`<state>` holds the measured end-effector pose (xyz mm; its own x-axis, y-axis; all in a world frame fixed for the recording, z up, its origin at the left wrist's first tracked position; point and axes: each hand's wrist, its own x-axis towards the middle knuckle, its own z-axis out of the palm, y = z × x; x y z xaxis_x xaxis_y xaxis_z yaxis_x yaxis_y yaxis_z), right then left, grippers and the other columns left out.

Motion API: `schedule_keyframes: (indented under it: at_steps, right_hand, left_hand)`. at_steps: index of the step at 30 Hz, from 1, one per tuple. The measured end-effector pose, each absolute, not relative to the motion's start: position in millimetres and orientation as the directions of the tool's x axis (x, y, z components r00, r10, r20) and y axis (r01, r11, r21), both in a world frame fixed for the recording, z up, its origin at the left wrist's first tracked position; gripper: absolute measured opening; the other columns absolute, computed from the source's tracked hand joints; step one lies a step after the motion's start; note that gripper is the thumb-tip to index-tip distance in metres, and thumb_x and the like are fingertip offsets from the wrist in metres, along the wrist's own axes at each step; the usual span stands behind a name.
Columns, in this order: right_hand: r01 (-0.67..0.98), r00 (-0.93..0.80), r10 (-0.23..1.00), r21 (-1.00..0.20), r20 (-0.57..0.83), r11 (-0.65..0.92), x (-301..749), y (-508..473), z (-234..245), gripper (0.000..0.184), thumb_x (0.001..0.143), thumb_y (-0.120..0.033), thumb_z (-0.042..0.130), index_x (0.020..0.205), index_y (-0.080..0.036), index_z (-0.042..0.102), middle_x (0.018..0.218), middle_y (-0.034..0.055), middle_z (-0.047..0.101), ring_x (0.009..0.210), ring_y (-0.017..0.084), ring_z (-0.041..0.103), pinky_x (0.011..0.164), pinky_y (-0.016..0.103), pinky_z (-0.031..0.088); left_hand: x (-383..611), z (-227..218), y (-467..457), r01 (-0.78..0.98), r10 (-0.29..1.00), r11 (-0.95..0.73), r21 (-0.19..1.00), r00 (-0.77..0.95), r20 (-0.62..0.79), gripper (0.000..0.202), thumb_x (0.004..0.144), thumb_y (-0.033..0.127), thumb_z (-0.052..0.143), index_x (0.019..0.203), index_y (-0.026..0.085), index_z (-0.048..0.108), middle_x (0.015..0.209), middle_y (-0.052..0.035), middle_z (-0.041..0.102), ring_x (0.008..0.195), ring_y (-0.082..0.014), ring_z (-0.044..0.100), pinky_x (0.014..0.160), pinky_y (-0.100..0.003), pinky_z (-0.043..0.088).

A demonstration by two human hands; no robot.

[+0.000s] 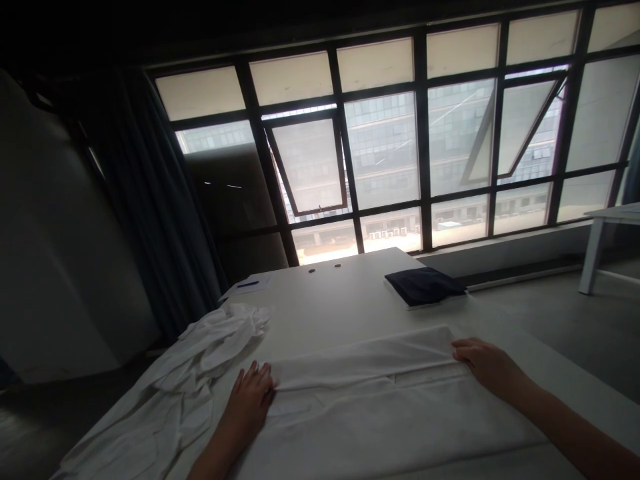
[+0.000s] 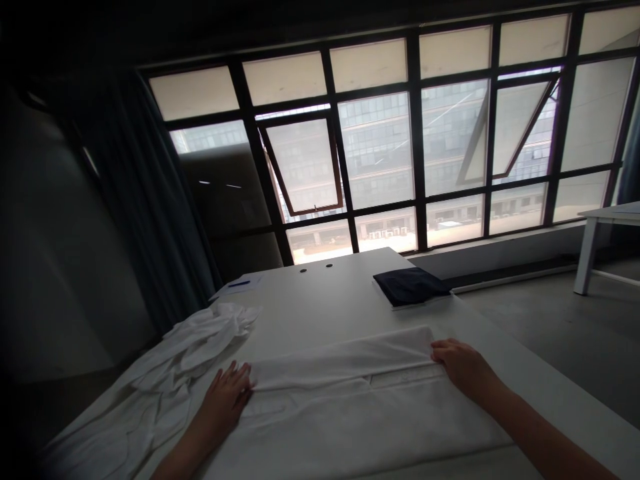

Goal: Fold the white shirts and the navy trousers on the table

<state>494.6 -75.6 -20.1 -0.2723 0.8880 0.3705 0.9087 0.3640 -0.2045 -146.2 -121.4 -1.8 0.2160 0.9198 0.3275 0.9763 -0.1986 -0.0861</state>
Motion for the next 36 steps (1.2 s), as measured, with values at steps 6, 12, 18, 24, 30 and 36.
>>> schedule_keyframes:
  at_steps: [6, 12, 18, 24, 30, 36]
  right_hand:
    - [0.912, -0.219, 0.929, -0.278, 0.297, 0.303, 495, -73, -23, 0.034, 0.091, -0.027, 0.045, 0.096, -0.027, 0.079, 0.124, 0.0053, 0.072, 0.112, 0.026, 0.065, 0.100, 0.045, 0.048]
    - [0.920, -0.197, 0.933, -0.271, 0.301, 0.282, 491, -70, -21, 0.035, 0.092, -0.031, 0.044, 0.089, -0.025, 0.078, 0.122, 0.0064, 0.072, 0.111, 0.027, 0.065, 0.099, 0.046, 0.047]
    - [0.910, -0.188, 0.941, -0.311, 0.283, 0.275, 494, -71, -20, 0.034, 0.090, -0.031, 0.045, 0.091, -0.026, 0.079, 0.123, 0.0057, 0.072, 0.113, 0.026, 0.064, 0.099, 0.043, 0.048]
    - [0.920, -0.189, 0.944, -0.287, 0.270, 0.266, 495, -74, -17, 0.034, 0.090, -0.030, 0.044, 0.088, -0.026, 0.077, 0.124, 0.0053, 0.071, 0.114, 0.026, 0.063, 0.099, 0.043, 0.046]
    - [0.957, -0.249, 0.938, -0.088, 0.240, 0.276, 463, -71, 13, 0.028, 0.081, -0.014, 0.046, 0.073, -0.021, 0.072, 0.099, 0.0126, 0.073, 0.097, 0.029, 0.066, 0.092, 0.047, 0.045]
    - [0.809, -0.500, 0.818, -0.183, 0.286, 0.559, 312, -73, 12, 0.057, 0.084, -0.017, 0.047, 0.141, -0.018, 0.054, 0.148, 0.0147, 0.052, 0.135, 0.030, 0.047, 0.113, 0.045, 0.031]
  left_hand:
    - [-130, 15, -119, 0.971, 0.923, -0.228, -0.065, 0.237, 0.302, 0.026, 0.097, 0.031, 0.047, 0.105, 0.027, 0.072, 0.139, -0.0065, 0.062, 0.142, -0.0315, 0.041, 0.120, -0.060, 0.023]
    - [-54, 44, -92, 0.943, 0.935, -0.325, 0.075, 0.309, 0.177, 0.037, 0.099, 0.033, 0.045, 0.132, 0.022, 0.058, 0.150, -0.0117, 0.051, 0.142, -0.0267, 0.041, 0.119, -0.050, 0.029]
    - [32, 27, -75, 0.900, 0.908, -0.418, 0.123, 0.408, 0.098, 0.064, 0.097, 0.053, 0.046, 0.153, 0.021, 0.038, 0.163, -0.0095, 0.029, 0.150, -0.0262, 0.026, 0.123, -0.045, 0.021]
    - [51, 9, -80, 0.909, 0.921, -0.386, 0.155, 0.390, 0.003, 0.074, 0.097, 0.064, 0.031, 0.159, 0.025, 0.025, 0.165, -0.0078, 0.019, 0.153, -0.0304, 0.015, 0.122, -0.056, 0.010]
    - [51, 12, -83, 0.928, 0.936, -0.339, 0.154, 0.350, -0.046, 0.077, 0.095, 0.068, 0.028, 0.160, 0.029, 0.017, 0.167, -0.0038, 0.012, 0.153, -0.0321, 0.006, 0.120, -0.063, 0.002]
    - [54, 15, -83, 0.927, 0.934, -0.342, 0.152, 0.353, -0.048, 0.077, 0.094, 0.066, 0.030, 0.160, 0.028, 0.020, 0.166, -0.0052, 0.012, 0.153, -0.0325, 0.007, 0.119, -0.063, 0.003]
